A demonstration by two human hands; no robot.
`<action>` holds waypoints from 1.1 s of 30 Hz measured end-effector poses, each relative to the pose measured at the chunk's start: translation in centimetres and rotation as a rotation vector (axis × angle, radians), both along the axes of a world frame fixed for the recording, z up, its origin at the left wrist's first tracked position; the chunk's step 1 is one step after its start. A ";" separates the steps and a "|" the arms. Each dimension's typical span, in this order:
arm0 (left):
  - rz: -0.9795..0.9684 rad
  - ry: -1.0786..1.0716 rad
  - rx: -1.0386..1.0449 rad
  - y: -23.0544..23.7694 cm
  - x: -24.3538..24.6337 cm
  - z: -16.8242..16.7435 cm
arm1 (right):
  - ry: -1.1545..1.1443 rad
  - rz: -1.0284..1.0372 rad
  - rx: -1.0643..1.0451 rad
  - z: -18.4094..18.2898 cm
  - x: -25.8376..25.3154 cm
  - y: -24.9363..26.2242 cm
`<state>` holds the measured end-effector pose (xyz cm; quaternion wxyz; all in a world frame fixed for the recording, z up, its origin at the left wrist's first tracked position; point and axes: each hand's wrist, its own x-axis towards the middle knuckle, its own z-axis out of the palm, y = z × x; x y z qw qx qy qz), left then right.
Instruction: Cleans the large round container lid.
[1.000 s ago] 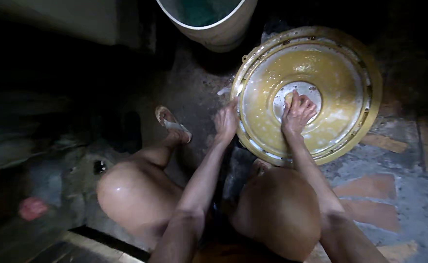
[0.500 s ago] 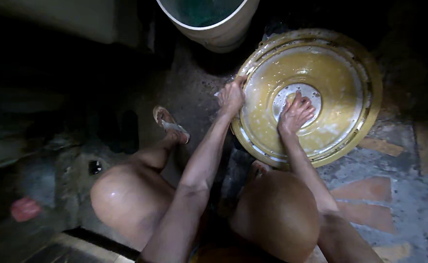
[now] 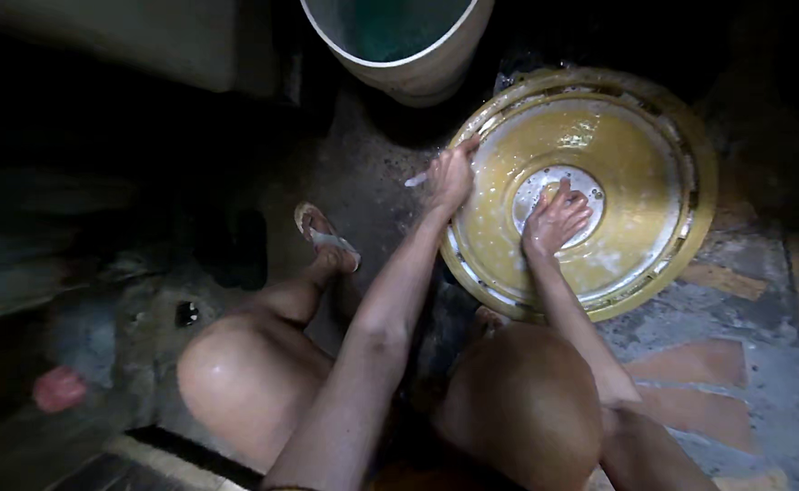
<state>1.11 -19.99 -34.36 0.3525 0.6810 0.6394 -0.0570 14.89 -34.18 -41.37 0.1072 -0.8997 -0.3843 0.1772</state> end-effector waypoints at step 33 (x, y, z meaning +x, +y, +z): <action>-0.223 0.160 -0.070 0.7 -1.7 2.7 | -0.031 0.023 0.140 -0.8 -0.2 -1.0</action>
